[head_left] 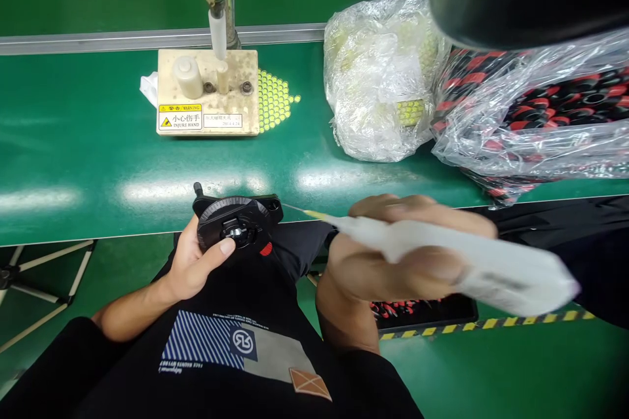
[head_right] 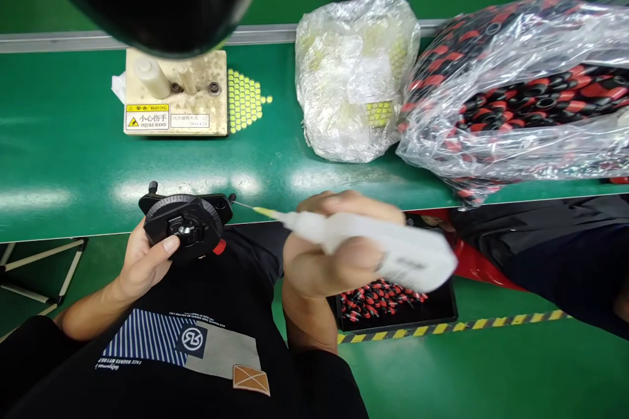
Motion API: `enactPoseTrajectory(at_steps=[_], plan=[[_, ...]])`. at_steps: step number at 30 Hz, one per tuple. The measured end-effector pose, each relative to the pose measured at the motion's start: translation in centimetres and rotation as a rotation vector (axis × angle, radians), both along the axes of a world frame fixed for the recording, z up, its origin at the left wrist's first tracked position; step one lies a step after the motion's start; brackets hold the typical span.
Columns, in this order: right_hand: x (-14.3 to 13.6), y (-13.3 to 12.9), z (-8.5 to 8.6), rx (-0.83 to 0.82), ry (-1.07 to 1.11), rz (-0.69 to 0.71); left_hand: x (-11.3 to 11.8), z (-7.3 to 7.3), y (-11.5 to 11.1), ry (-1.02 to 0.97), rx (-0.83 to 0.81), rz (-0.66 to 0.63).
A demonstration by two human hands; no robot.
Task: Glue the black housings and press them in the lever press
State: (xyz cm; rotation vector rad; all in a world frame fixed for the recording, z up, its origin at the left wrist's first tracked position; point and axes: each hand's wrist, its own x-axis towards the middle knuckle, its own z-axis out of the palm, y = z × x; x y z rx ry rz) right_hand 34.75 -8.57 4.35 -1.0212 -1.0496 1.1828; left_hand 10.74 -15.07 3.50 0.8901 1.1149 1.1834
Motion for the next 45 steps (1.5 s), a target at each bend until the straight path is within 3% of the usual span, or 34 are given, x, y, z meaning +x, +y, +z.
enactPoseTrajectory(at_steps=[6,11,16,20,24,28,30,33,36,40,45], plan=[[2.1,2.7,-3.4,-0.335,0.636,0.061,0.5,1.4,1.3,-0.199,-0.192,0.034],[2.6,2.7,-6.8,-0.532,1.246,0.053,0.6,1.6,2.1,-0.304,-0.333,0.045],[2.3,2.8,-8.2,-0.496,1.649,0.005,0.6,0.9,3.1,-0.304,-0.481,0.069],[2.4,3.8,-8.1,-0.406,1.744,-0.081,0.7,-0.2,4.3,-0.315,-0.553,0.071],[1.4,3.2,-7.9,-0.338,1.460,-0.139,0.5,-1.4,5.0,-0.282,-0.554,0.059],[-0.2,1.5,-7.6,-0.271,0.776,-0.098,-0.8,-2.2,6.2,-0.151,-0.447,0.036],[-0.9,1.9,-7.5,-0.236,0.437,-0.045,-1.6,-2.4,7.5,-0.053,-0.384,-0.027],[-1.9,5.7,-7.5,-0.126,-0.044,-0.008,-2.8,-2.4,10.6,0.057,-0.329,-0.222],[-2.5,11.8,-7.8,0.061,-0.633,-0.084,-3.2,-2.6,13.8,0.086,-0.305,-0.456],[-2.8,18.4,-8.7,0.049,-0.759,-0.181,-3.7,-3.3,16.2,0.037,-0.295,-0.709],[-3.3,20.4,-9.9,0.025,-0.840,-0.194,-4.7,-4.0,15.7,0.034,-0.209,-0.727]])
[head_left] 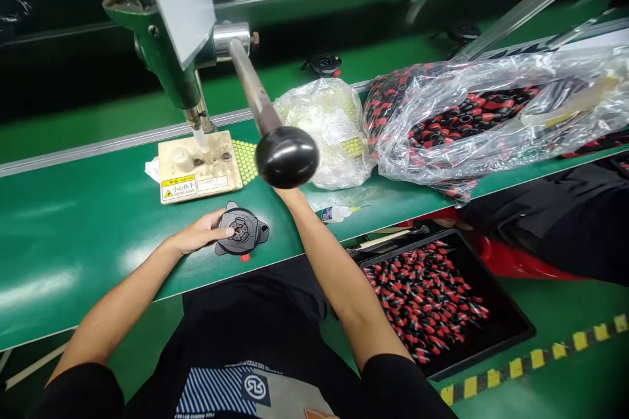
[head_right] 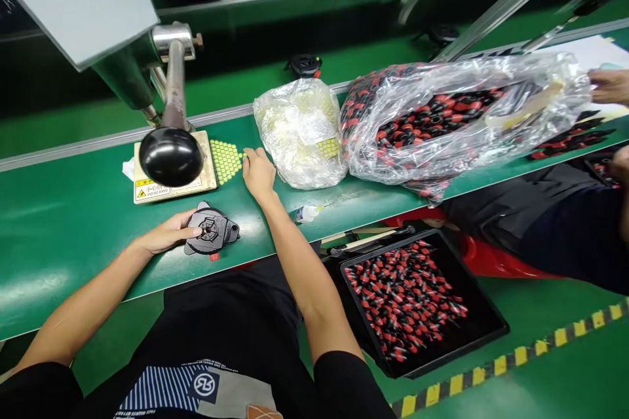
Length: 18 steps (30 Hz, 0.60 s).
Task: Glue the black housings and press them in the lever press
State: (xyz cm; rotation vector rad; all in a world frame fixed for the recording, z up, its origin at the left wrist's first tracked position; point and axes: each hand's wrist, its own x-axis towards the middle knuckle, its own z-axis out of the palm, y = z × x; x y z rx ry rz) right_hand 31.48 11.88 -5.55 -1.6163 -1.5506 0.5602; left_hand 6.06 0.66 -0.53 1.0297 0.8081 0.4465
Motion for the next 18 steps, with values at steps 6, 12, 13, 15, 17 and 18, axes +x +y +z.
enactPoseTrajectory(at_steps=[6,12,13,15,17,18], plan=[[0.7,-1.1,-0.4,-0.044,-0.096,-0.029,0.1,0.3,-0.4,0.031,0.061,0.006],[2.2,-4.4,-0.7,0.030,-0.066,-0.065,0.3,0.5,-0.7,0.014,0.112,0.009],[2.4,-5.1,-0.7,0.038,-0.060,-0.058,0.3,0.4,-0.8,0.008,0.116,0.015],[2.8,-6.0,-0.6,0.030,-0.084,-0.052,0.4,0.4,-0.8,-0.005,0.125,0.015],[3.2,-6.4,-0.4,-0.023,-0.132,-0.059,0.4,0.4,-0.8,-0.014,0.133,0.007],[3.3,-6.3,-0.3,-0.061,-0.148,-0.061,0.4,0.4,-0.8,-0.016,0.136,0.004]])
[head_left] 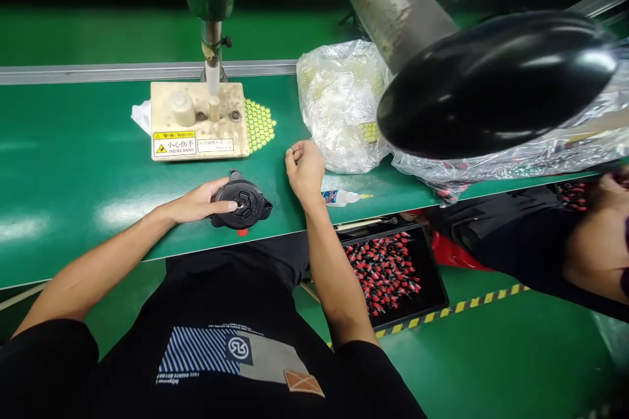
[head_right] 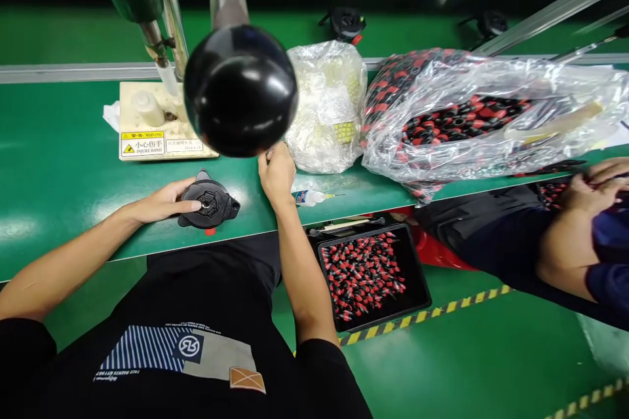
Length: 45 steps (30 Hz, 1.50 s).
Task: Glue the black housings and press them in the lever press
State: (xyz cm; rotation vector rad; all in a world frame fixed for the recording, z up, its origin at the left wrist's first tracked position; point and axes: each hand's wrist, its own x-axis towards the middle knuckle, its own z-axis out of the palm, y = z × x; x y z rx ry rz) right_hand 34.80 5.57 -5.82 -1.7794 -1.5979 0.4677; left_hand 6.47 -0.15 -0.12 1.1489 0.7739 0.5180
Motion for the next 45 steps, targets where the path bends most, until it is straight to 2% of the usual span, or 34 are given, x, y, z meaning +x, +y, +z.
enactPoseTrajectory(at_steps=[3,6,9,12,14,16,24,27,31,34,37,41,45], plan=[[0.3,0.6,0.6,-0.077,0.003,0.006,0.0,0.1,0.1,0.012,0.001,0.001],[0.0,-0.2,1.7,-0.046,0.065,0.007,0.0,0.2,0.1,0.034,0.001,-0.004],[-0.5,-3.6,3.3,-0.086,0.340,0.045,0.1,0.3,0.0,0.050,0.012,-0.007],[-1.0,-8.1,4.8,-0.279,0.685,0.143,0.1,0.2,-0.1,0.045,0.027,-0.005],[-1.3,-10.3,5.5,-0.362,0.787,0.162,0.1,0.2,-0.1,0.039,0.043,0.001],[-1.6,-11.4,5.8,-0.380,0.829,0.149,0.1,0.2,-0.1,0.039,0.058,0.004],[-2.4,-11.3,5.8,-0.393,0.826,0.196,0.2,0.3,-0.1,0.055,0.071,-0.009],[-2.3,-11.4,5.6,-0.423,0.805,0.194,0.2,0.3,-0.3,0.066,0.078,-0.022],[-2.2,-11.4,5.1,-0.506,0.750,0.263,0.0,0.3,-0.2,0.067,0.084,-0.041],[-2.5,-11.4,4.7,-0.477,0.713,0.277,0.0,0.1,-0.1,0.058,0.098,-0.035],[-2.9,-11.3,4.3,-0.435,0.684,0.281,0.5,-0.2,-0.9,0.156,0.128,0.066],[-2.8,-11.2,3.6,-0.423,0.661,0.351,1.5,-0.3,-4.0,0.349,0.235,0.365],[-2.1,-11.2,2.6,-0.437,0.705,0.497,0.5,0.5,-6.5,0.412,0.484,0.463]])
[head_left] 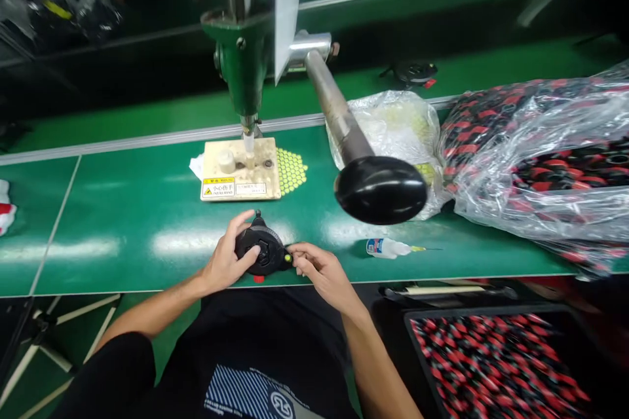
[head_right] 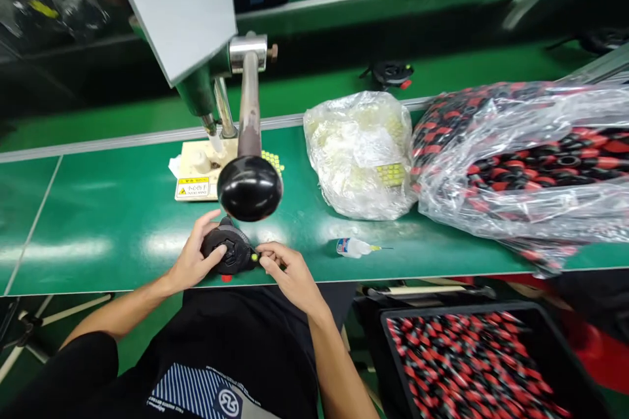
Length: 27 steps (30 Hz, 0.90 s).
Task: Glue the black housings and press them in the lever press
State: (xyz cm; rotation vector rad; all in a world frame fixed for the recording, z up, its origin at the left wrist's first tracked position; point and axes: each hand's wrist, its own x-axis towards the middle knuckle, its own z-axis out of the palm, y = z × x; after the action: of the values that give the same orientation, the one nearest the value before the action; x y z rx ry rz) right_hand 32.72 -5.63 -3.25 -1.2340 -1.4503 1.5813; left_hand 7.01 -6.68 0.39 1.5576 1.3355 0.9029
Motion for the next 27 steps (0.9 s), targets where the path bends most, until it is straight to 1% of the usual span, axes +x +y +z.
enactPoseTrajectory(at_steps=[2,3,4,6,8,10,12,14,15,18,19,21,22,23,24,25,27], plan=[[0.2,0.0,-0.4,0.014,0.048,-0.015,-1.5,1.2,0.5,0.053,0.133,0.074],[0.2,-0.1,-0.6,0.026,0.060,-0.029,-2.4,1.9,1.3,0.068,0.189,0.134],[0.1,-0.1,-0.7,0.045,0.060,-0.043,-3.4,2.5,2.5,0.075,0.237,0.200],[-0.2,-0.1,-0.9,0.091,0.025,-0.052,-5.3,3.6,5.8,0.060,0.318,0.326],[-0.5,-0.2,-1.1,0.128,-0.024,-0.055,-6.7,4.2,9.5,0.016,0.355,0.396],[-0.7,-0.2,-1.0,0.149,-0.051,-0.060,-7.5,4.3,12.9,-0.021,0.300,0.358],[-0.8,-0.3,-0.9,0.165,-0.050,-0.068,-7.6,4.1,15.2,-0.029,0.229,0.264],[-0.8,-0.3,-0.7,0.183,-0.043,-0.080,-7.2,3.9,16.5,-0.010,0.197,0.186],[-0.9,-0.3,-0.6,0.191,-0.044,-0.086,-7.0,3.8,16.8,0.002,0.193,0.169],[-1.1,-0.5,-0.8,0.199,-0.059,-0.111,-6.7,3.8,16.8,0.041,0.181,0.185],[-1.1,-0.5,-0.8,0.202,-0.067,-0.138,-6.6,3.8,16.7,0.062,0.169,0.190],[-1.3,-0.3,-0.4,0.251,-0.094,-0.250,-6.6,3.9,16.4,0.107,0.147,0.185],[-1.4,0.0,0.2,0.312,-0.109,-0.329,-6.6,4.0,16.4,0.127,0.145,0.184],[-1.5,0.4,1.2,0.400,-0.118,-0.410,-6.6,4.0,16.3,0.140,0.148,0.187],[-1.7,1.0,2.6,0.513,-0.115,-0.484,-6.5,3.9,16.3,0.146,0.155,0.190],[-1.9,1.6,4.4,0.645,-0.096,-0.546,-6.5,3.9,16.4,0.147,0.163,0.191],[-2.6,3.1,8.8,0.910,-0.004,-0.599,-6.4,3.7,16.5,0.136,0.174,0.181]])
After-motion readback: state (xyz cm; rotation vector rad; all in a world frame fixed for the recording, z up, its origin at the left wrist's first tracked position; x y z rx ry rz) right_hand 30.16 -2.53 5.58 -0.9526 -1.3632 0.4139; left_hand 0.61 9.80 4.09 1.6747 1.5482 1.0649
